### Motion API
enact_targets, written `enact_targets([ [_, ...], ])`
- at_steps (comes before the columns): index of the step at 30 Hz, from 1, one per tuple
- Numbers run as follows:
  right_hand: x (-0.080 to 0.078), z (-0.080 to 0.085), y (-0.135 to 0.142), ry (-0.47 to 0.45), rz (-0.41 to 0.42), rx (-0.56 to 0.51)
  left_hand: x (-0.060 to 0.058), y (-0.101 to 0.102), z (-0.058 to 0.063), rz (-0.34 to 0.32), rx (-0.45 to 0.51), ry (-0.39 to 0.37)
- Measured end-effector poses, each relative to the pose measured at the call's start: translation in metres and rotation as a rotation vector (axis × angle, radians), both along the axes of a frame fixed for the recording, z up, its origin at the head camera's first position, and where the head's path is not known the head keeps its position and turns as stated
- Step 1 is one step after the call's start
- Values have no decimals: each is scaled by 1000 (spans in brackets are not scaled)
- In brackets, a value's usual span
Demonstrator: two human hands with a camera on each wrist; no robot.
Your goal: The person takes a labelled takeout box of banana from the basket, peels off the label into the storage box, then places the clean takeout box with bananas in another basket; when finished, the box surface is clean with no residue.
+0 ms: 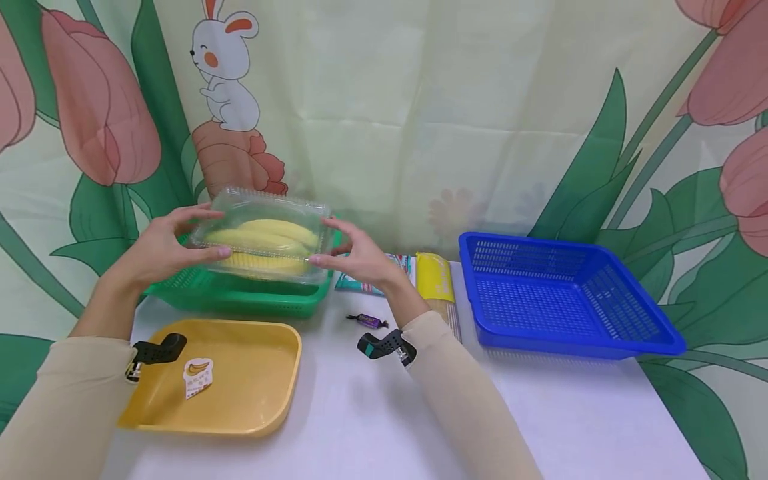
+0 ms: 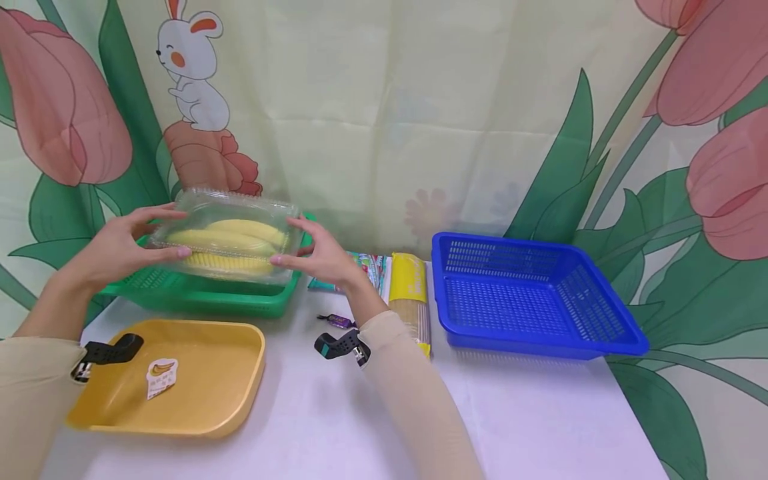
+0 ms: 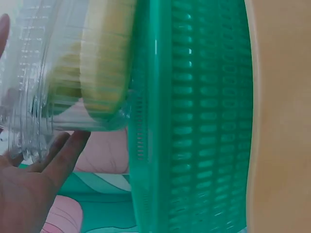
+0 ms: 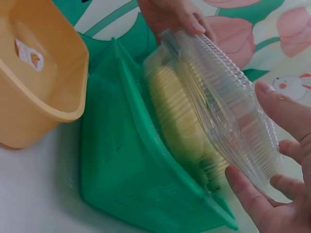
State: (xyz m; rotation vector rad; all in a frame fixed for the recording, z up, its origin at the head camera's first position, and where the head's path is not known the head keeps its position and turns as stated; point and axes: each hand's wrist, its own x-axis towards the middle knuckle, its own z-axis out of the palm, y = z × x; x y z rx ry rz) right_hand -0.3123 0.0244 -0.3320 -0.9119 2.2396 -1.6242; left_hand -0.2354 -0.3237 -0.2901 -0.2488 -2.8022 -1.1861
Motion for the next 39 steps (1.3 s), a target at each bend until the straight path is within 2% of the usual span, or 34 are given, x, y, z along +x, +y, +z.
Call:
enact_targets([
  [6, -1, -7, -7, 4, -13, 28, -6, -4, -10, -7, 4, -8],
  [10, -3, -11, -9, 37, -25, 30, -11, -7, -18, 16, 19, -32],
  [17, -6, -23, -13, 78, -16, 138, -11, -12, -32, 28, 11, -55],
  [20, -6, -25, -15, 82, -24, 154, -12, -13, -37, 32, 5, -61],
  [29, -4, -26, -23, 85, -19, 163, -15, -18, -47, 48, -69, -123],
  [39, -3, -27, -29, 115, -6, 294, -18, -24, -50, 7, -125, -150],
])
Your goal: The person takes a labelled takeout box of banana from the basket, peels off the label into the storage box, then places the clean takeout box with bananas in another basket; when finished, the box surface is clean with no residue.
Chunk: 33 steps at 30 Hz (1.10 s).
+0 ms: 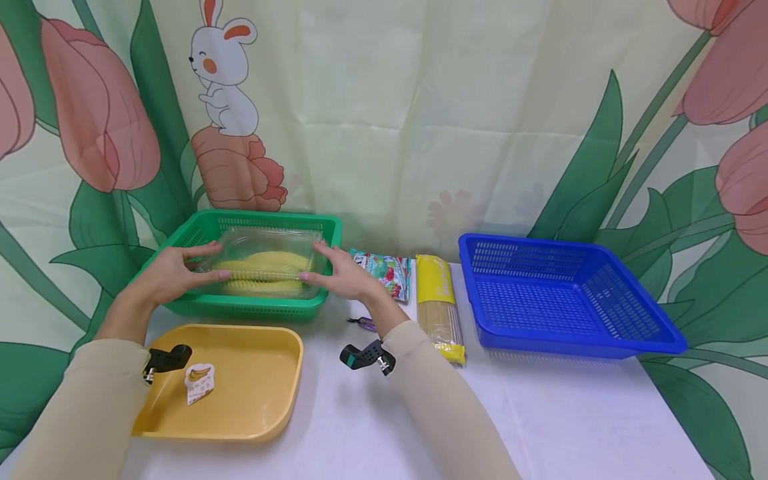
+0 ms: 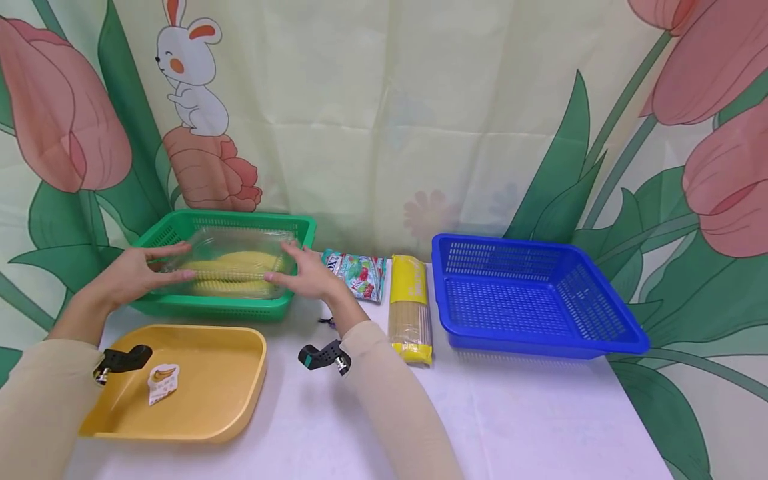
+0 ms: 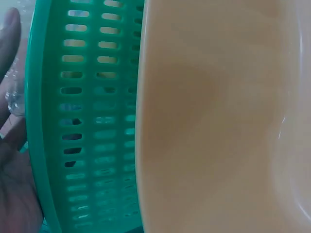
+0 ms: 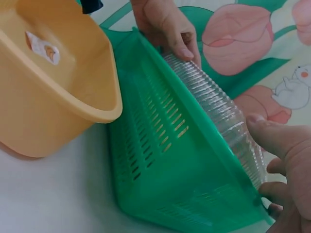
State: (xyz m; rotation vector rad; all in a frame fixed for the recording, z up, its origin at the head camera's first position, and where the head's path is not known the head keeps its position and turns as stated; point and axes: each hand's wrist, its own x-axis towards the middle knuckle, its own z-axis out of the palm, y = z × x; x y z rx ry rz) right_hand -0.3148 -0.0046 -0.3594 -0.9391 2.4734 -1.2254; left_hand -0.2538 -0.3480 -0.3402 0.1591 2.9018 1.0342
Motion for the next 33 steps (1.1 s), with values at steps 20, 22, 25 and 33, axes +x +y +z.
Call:
enact_targets([
  [20, 7, -12, -15, 166, -43, 213, -5, -5, -4, -22, -65, -61],
  [22, 8, -12, -14, 163, -55, 214, -6, -5, -4, -13, -56, -65],
  [25, 8, -12, -14, 160, -70, 214, -7, -4, -4, -19, -48, -62],
  [33, 5, -9, -15, 190, -98, 276, -7, -1, -6, -103, -102, 36],
])
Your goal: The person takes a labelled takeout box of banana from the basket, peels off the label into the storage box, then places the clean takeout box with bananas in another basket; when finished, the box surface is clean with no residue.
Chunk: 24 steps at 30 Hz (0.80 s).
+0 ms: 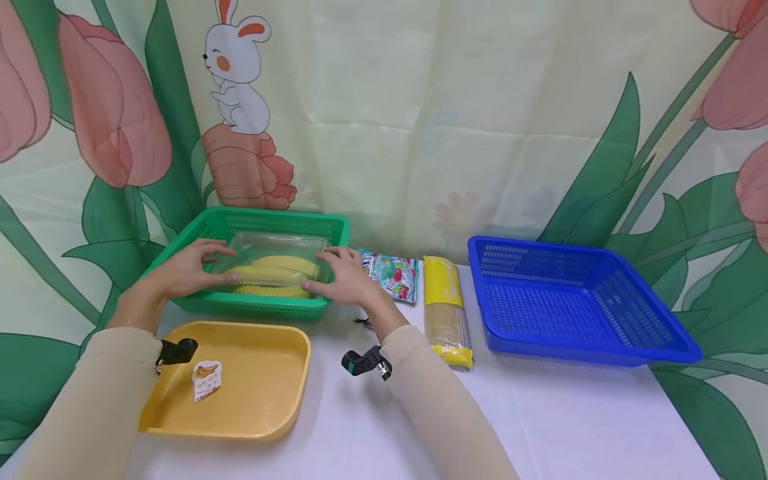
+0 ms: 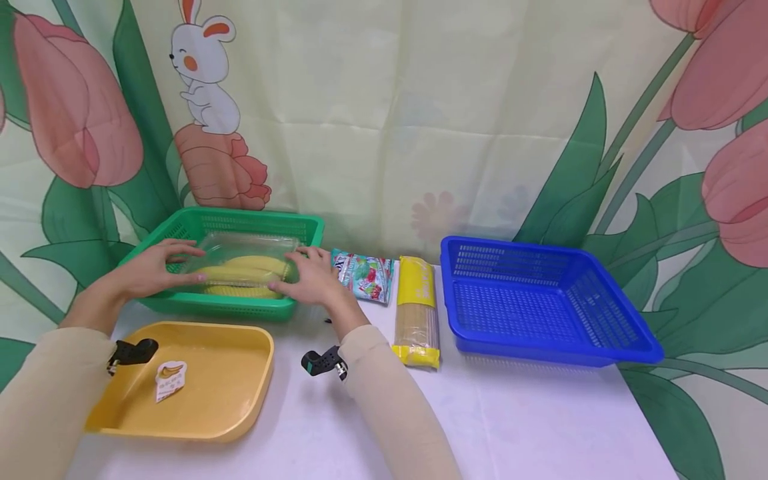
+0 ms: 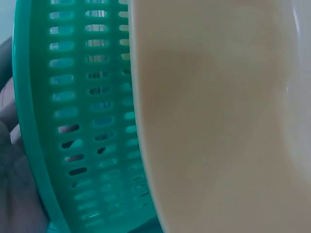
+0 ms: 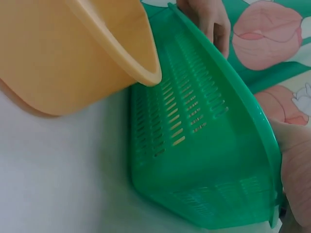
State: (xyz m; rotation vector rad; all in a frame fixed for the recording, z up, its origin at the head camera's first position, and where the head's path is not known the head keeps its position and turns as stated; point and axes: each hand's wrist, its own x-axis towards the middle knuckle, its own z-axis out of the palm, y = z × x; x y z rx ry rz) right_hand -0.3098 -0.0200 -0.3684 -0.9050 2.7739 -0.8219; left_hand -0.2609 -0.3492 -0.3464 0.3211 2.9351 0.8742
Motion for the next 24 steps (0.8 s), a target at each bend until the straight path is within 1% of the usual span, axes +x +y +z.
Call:
enact_targets([
  [3, -1, 2, 0, 11, -12, 37, -1, 0, 0, -22, -21, 12],
  [13, -2, 6, -1, 54, -27, 166, -3, 1, -1, -50, -54, -15],
  [18, -2, 6, -2, 79, -19, 209, -4, 3, 1, -44, -72, -33],
  [24, -2, 6, -2, 76, -8, 231, -3, 3, 3, -49, -66, -45],
])
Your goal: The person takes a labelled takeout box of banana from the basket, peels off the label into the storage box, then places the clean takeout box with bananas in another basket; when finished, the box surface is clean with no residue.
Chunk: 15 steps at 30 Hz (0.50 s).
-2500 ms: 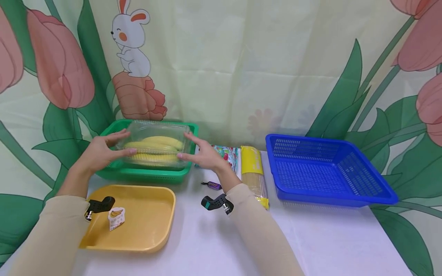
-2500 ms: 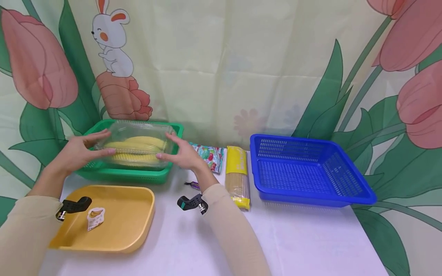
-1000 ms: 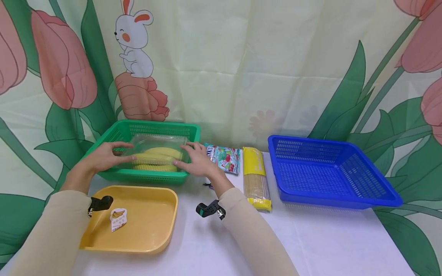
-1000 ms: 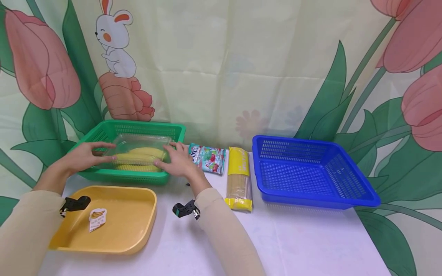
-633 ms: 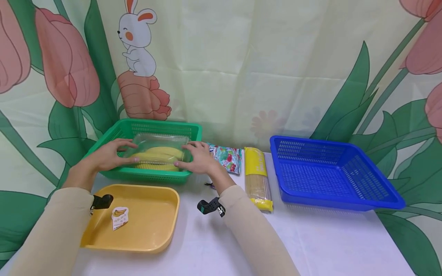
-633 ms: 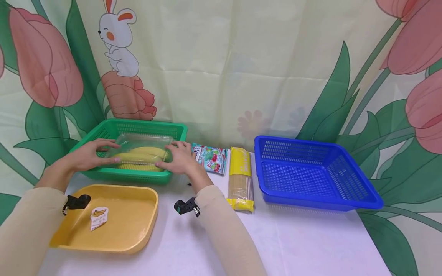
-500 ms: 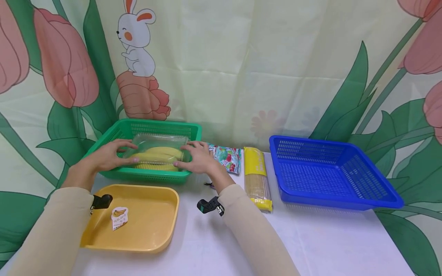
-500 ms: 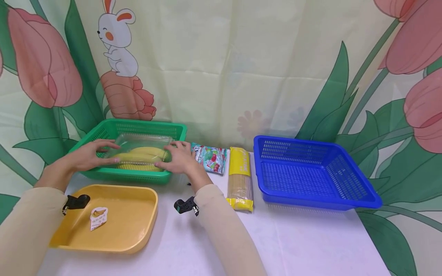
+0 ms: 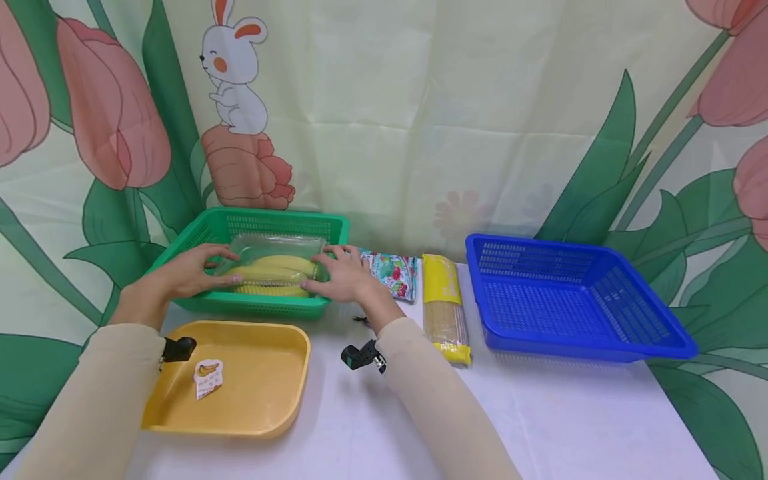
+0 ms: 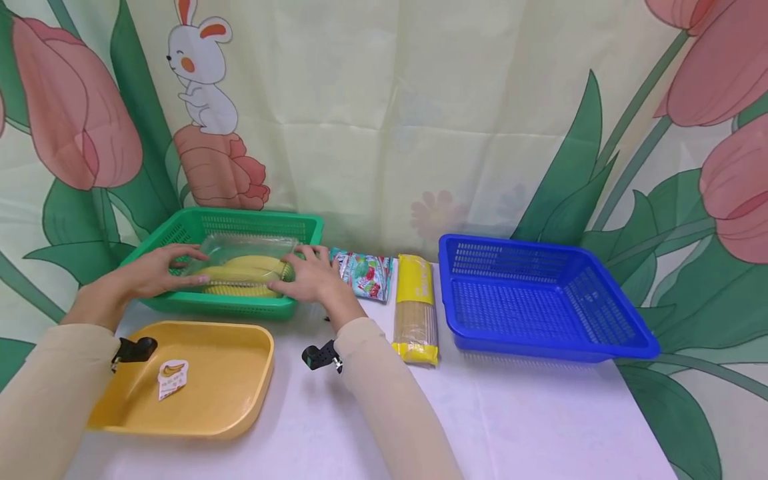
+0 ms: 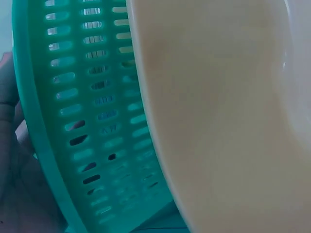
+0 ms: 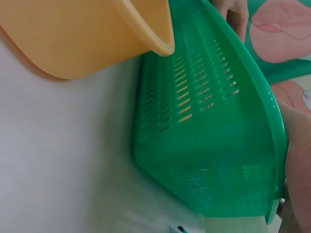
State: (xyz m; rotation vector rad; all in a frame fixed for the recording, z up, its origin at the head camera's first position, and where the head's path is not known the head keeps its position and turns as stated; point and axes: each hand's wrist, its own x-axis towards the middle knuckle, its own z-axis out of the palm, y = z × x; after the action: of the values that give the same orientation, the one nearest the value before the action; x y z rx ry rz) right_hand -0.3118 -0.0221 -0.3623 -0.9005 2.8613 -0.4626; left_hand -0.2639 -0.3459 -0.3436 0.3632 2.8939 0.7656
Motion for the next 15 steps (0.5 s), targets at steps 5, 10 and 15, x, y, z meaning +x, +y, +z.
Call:
enact_targets([
  [5, 1, 12, 5, -17, 54, 18, -2, -4, -2, 11, 67, 2],
  [10, 12, 26, 18, -23, 131, 4, 0, -5, -4, 56, 84, 25],
  [15, 23, 34, 36, 5, 192, -11, 3, 4, -2, 90, 59, 79],
])
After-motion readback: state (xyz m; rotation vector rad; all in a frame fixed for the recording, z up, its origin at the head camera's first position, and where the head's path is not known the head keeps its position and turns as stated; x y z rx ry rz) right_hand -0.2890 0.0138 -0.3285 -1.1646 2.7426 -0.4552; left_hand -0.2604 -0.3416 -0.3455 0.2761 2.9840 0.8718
